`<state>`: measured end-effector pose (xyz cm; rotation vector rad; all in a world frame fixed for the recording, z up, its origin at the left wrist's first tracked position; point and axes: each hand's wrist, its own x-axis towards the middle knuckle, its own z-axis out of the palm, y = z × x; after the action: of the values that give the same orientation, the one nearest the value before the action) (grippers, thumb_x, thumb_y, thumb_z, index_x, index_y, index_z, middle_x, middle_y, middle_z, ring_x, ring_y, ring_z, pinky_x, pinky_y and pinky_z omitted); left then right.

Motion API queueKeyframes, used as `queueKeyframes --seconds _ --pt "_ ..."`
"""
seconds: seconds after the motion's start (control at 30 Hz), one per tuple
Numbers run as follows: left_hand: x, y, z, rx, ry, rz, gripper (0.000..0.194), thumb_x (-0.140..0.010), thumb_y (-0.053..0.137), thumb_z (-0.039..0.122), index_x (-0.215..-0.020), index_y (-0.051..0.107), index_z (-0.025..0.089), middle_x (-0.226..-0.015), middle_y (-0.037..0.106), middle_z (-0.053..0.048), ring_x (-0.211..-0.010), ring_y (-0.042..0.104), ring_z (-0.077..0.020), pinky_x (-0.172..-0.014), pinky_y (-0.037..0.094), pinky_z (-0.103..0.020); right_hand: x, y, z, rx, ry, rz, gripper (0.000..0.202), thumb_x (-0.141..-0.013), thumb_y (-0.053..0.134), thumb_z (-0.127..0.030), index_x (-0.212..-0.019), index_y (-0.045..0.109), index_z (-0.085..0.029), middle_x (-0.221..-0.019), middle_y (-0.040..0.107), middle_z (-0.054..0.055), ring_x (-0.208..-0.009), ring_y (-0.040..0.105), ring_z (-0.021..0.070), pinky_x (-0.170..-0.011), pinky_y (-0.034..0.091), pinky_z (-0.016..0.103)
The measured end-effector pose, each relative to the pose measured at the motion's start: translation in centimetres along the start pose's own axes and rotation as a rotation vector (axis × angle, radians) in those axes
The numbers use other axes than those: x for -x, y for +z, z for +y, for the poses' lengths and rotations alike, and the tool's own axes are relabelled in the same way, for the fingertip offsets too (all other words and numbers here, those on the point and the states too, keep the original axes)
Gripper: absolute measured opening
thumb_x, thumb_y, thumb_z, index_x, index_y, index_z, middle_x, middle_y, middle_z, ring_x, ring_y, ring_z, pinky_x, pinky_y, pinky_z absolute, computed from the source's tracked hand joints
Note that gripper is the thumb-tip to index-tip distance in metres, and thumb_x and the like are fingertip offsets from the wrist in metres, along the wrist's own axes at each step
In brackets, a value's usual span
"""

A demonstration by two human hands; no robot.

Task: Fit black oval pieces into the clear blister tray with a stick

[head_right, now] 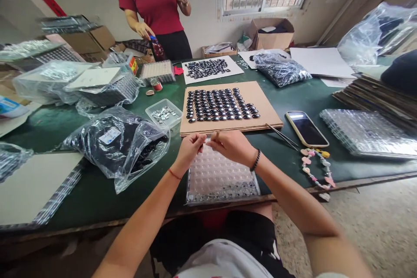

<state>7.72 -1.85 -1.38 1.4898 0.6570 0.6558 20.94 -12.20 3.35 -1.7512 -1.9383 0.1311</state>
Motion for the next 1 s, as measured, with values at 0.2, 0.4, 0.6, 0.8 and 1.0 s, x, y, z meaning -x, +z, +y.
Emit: queueKeyframes --seconds 0.2,0.4,0.6,0.8,1.0 --pt "0.6 0.3 0.2 -0.38 0.187 -0.035 0.021 -0.079 0.051 0.034 -0.089 0.065 0.022 -0.052 0.053 0.001 -0.048 0.045 -0.0127 -0.051 0.029 -0.022 -1.8 1.8 2.6 -0.03 -0.021 0.129 0.03 -0.088 0.041 -0.033 -0.07 0.056 -0.015 -0.059 0.057 0.002 -0.052 0.049 0.0101 -0.051 0.03 0.021" --pt "0.6 0.4 0.1 -0.447 0.18 -0.047 0.017 -0.081 0.047 0.031 -0.082 0.063 0.023 -0.058 0.055 -0.001 -0.054 0.047 -0.0157 -0.055 0.028 -0.023 -0.2 2.8 2.4 -0.05 -0.073 0.257 0.027 -0.088 0.042 -0.031 -0.069 0.056 -0.017 -0.057 0.057 0.001 -0.053 0.049 0.0111 -0.054 0.031 0.022" --pt "0.3 0.1 0.4 -0.504 0.139 -0.055 0.02 -0.082 0.043 0.033 -0.072 0.054 0.02 -0.053 0.048 0.003 -0.049 0.042 -0.0122 -0.051 0.025 -0.022 -0.5 3.3 2.2 -0.073 -0.055 0.308 0.026 -0.088 0.041 -0.03 -0.069 0.055 -0.018 -0.059 0.057 0.002 -0.055 0.049 0.0117 -0.055 0.031 0.022" --pt "0.3 0.3 0.3 -0.453 0.13 -0.021 0.023 -0.081 0.043 0.033 -0.065 0.049 0.018 -0.051 0.045 0.003 -0.048 0.038 -0.0102 -0.049 0.026 -0.021 -0.3 3.2 2.1 -0.127 0.04 0.37 0.026 -0.087 0.039 -0.029 -0.068 0.053 -0.017 -0.058 0.055 0.002 -0.054 0.049 0.0126 -0.055 0.032 0.022" --pt "0.2 0.0 0.3 -0.356 0.115 0.078 0.023 -0.079 0.044 0.033 -0.063 0.048 0.017 -0.053 0.041 0.003 -0.05 0.035 -0.0101 -0.05 0.027 -0.021 -0.4 3.1 2.1 -0.248 0.11 0.373 0.027 -0.088 0.039 -0.032 -0.071 0.054 -0.018 -0.059 0.056 0.002 -0.056 0.051 0.0121 -0.055 0.036 0.021"
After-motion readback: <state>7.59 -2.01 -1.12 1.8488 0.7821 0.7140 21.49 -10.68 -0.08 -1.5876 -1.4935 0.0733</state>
